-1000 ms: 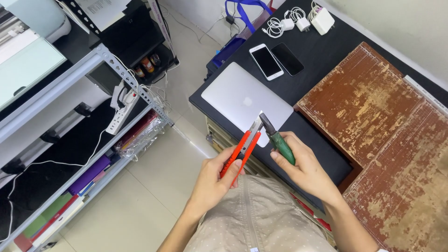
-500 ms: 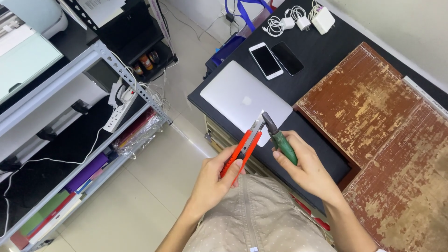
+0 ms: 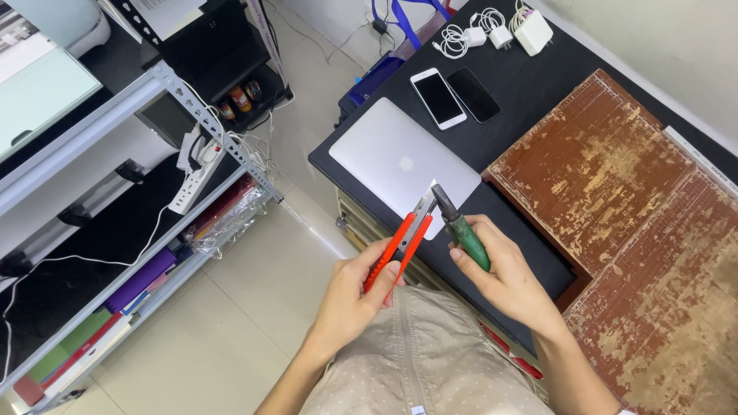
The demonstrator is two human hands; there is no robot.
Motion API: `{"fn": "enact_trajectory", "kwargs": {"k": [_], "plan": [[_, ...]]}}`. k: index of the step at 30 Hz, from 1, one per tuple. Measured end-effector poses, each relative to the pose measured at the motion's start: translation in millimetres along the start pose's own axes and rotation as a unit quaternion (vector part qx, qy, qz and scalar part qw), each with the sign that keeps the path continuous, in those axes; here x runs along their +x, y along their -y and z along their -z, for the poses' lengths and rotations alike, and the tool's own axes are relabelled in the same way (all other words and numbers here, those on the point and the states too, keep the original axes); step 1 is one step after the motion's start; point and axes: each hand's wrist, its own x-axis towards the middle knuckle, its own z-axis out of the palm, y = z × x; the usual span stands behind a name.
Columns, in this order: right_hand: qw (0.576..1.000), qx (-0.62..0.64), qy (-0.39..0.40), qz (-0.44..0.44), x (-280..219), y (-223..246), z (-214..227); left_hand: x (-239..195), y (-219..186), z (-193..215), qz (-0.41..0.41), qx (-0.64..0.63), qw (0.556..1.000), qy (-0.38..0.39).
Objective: Cutting and shaping cardboard sheets using a utility knife and scissors on a workshop table.
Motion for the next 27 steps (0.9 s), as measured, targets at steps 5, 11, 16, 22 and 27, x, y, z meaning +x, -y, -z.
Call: {"fn": "enact_trajectory", "kwargs": {"k": [5,11,16,22,27], "plan": [[1.0,-0.002,0.0,0.001,0,-1,0,0,0,0,0.008,0.0,1.0,-0.003],[0.999,0.0,-0.001,-0.053,0,3,-1,0,-1,-1,0.005,-0.007,1.0,0.0],[0.999,-0.002,0.003,-0.054,1,1,3,-1,0,-2,-0.001,-0.013,1.0,0.0],[0.995,0.041,0.024,-0.086,3,-2,3,1,8,-5,-0.019,0.003,1.0,-0.008],[0.96,0.261,0.082,-0.054,5,-3,5,6,18,-9,-0.022,-0.013,1.0,-0.016]]}}
